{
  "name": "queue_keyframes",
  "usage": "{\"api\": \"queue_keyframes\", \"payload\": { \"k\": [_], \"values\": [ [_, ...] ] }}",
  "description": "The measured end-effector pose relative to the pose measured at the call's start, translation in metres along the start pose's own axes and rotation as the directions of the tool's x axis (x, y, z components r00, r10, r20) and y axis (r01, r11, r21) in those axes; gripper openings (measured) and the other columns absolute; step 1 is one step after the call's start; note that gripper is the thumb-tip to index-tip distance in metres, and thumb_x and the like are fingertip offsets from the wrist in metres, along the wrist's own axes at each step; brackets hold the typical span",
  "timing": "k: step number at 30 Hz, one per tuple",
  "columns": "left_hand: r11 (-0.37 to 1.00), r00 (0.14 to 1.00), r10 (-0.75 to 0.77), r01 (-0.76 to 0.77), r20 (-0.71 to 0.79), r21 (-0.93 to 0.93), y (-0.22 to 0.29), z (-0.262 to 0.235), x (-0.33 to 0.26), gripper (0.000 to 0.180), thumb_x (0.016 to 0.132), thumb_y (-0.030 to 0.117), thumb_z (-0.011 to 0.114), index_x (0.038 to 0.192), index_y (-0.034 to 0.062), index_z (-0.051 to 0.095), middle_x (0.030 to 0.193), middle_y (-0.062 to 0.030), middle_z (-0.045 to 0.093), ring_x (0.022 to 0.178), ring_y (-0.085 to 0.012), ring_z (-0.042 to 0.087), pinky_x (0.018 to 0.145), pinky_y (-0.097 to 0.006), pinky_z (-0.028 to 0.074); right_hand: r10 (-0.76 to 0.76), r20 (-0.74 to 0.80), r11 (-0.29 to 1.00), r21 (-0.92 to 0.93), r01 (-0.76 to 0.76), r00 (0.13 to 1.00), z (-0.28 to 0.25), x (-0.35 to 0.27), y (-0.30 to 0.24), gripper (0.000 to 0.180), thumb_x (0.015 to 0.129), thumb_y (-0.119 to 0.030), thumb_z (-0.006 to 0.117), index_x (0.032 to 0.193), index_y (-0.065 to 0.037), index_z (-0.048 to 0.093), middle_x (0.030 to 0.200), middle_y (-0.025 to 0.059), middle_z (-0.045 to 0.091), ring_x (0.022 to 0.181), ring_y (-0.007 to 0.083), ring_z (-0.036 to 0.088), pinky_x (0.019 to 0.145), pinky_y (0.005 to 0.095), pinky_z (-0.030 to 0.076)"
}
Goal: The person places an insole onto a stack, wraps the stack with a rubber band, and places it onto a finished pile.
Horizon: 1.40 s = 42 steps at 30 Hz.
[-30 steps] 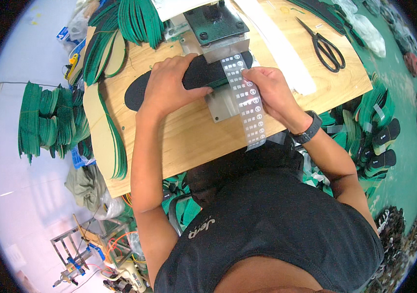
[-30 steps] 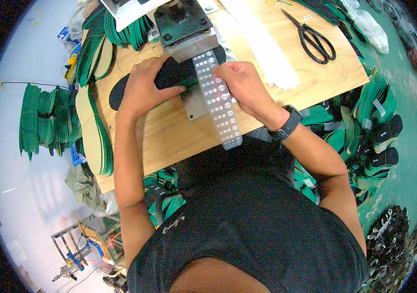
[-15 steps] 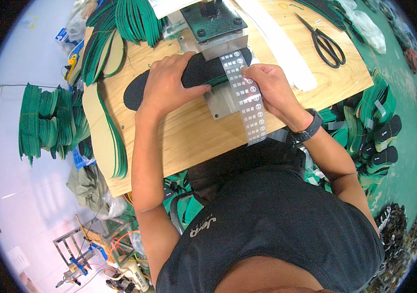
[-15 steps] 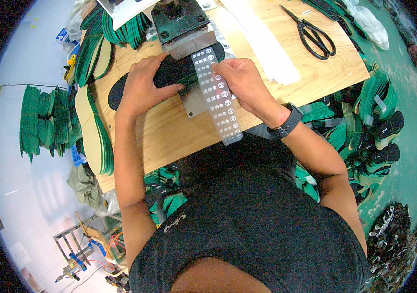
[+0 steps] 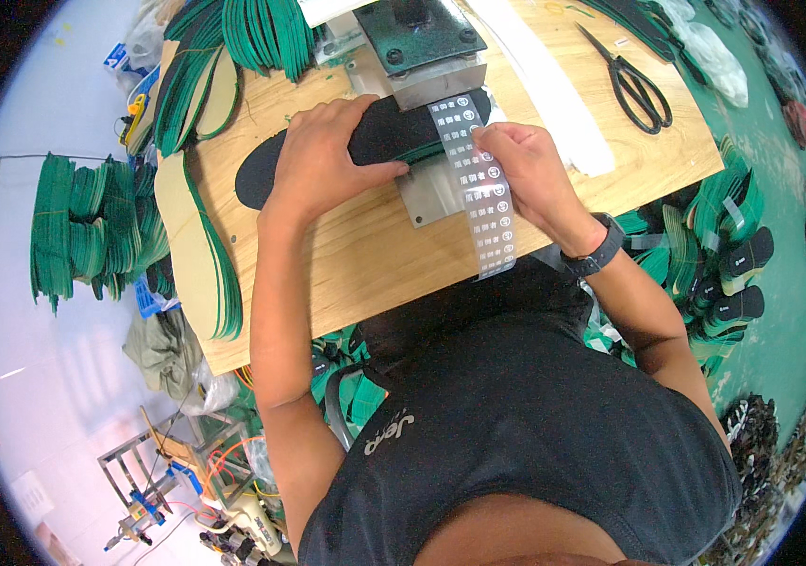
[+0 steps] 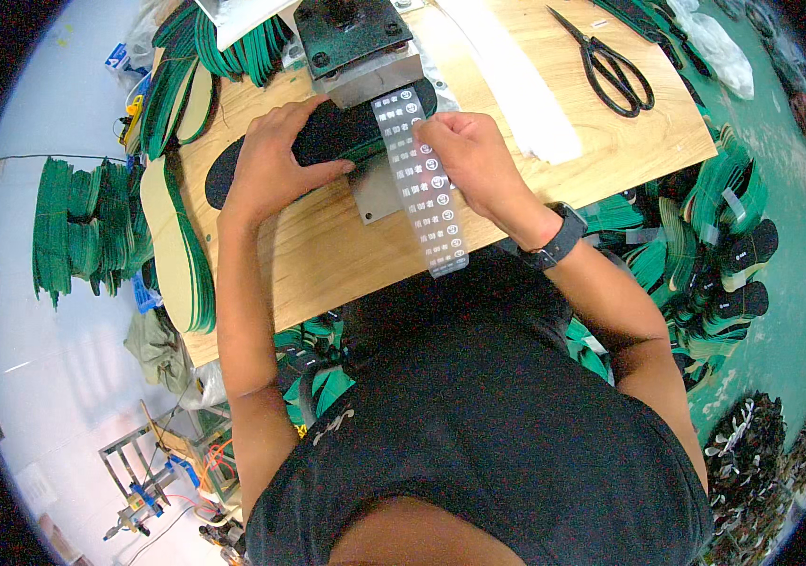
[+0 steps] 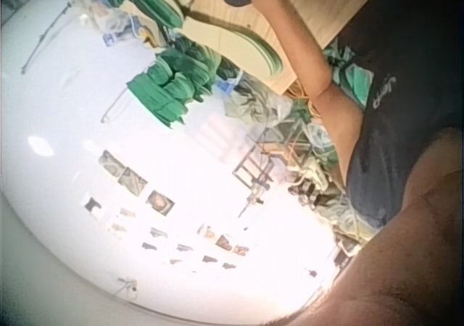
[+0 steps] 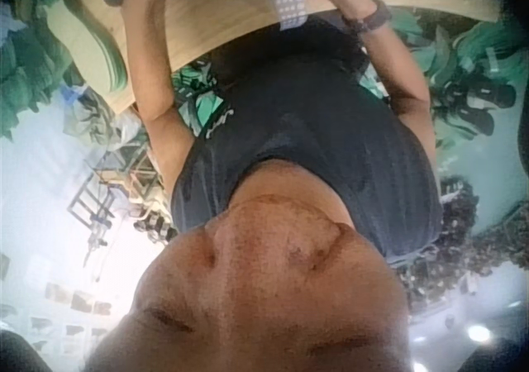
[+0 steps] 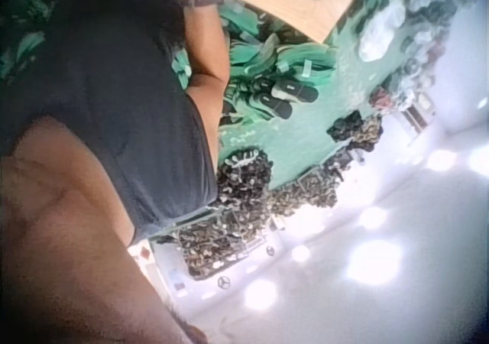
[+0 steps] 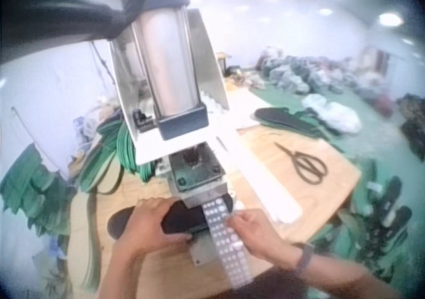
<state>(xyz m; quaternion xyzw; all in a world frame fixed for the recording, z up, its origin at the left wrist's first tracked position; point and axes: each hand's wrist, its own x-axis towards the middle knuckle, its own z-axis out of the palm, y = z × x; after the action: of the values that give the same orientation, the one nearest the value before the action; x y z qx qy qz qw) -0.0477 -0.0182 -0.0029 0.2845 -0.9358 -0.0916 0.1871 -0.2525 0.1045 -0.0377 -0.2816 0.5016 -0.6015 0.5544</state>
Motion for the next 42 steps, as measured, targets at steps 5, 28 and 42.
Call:
{"api": "queue_keyframes", "payload": {
  "k": [5,28,42],
  "values": [
    [1.000,1.000,-0.010,0.010,0.014,0.024,0.002,0.000,0.001,0.073,0.061,0.041,0.080,0.121,0.0042,0.058,0.111,-0.0162,0.062,0.103,-0.0330,0.056,0.093,-0.038,0.040,-0.031,0.041,1.000,-0.001,0.032,0.999,-0.005,0.008,0.006,0.023,0.093,-0.016,0.056,0.077,-0.001,0.062,0.065,0.0009,0.061,0.055,0.0048,0.053,0.048,0.0198,0.041],
    [0.999,0.999,-0.024,0.023,-0.036,-0.037,0.001,0.000,-0.001,0.070,0.064,0.042,0.079,0.118,0.0030,0.059,0.108,-0.0157,0.063,0.100,-0.0330,0.058,0.091,-0.039,0.041,-0.080,0.047,0.994,-0.074,0.084,0.996,0.000,-0.002,0.001,0.032,0.094,-0.025,0.056,0.071,-0.003,0.060,0.059,0.0012,0.058,0.046,0.0068,0.051,0.041,0.0200,0.039],
    [0.997,0.999,-0.054,0.054,-0.001,-0.052,-0.002,-0.003,0.003,0.067,0.065,0.036,0.080,0.120,0.0055,0.059,0.108,-0.0153,0.063,0.098,-0.0328,0.059,0.089,-0.038,0.045,-0.047,0.061,0.999,0.015,0.046,0.997,-0.001,0.001,-0.004,0.024,0.092,-0.018,0.058,0.076,-0.001,0.064,0.069,-0.0009,0.061,0.057,0.0039,0.052,0.050,0.0193,0.039]
  ]
}}
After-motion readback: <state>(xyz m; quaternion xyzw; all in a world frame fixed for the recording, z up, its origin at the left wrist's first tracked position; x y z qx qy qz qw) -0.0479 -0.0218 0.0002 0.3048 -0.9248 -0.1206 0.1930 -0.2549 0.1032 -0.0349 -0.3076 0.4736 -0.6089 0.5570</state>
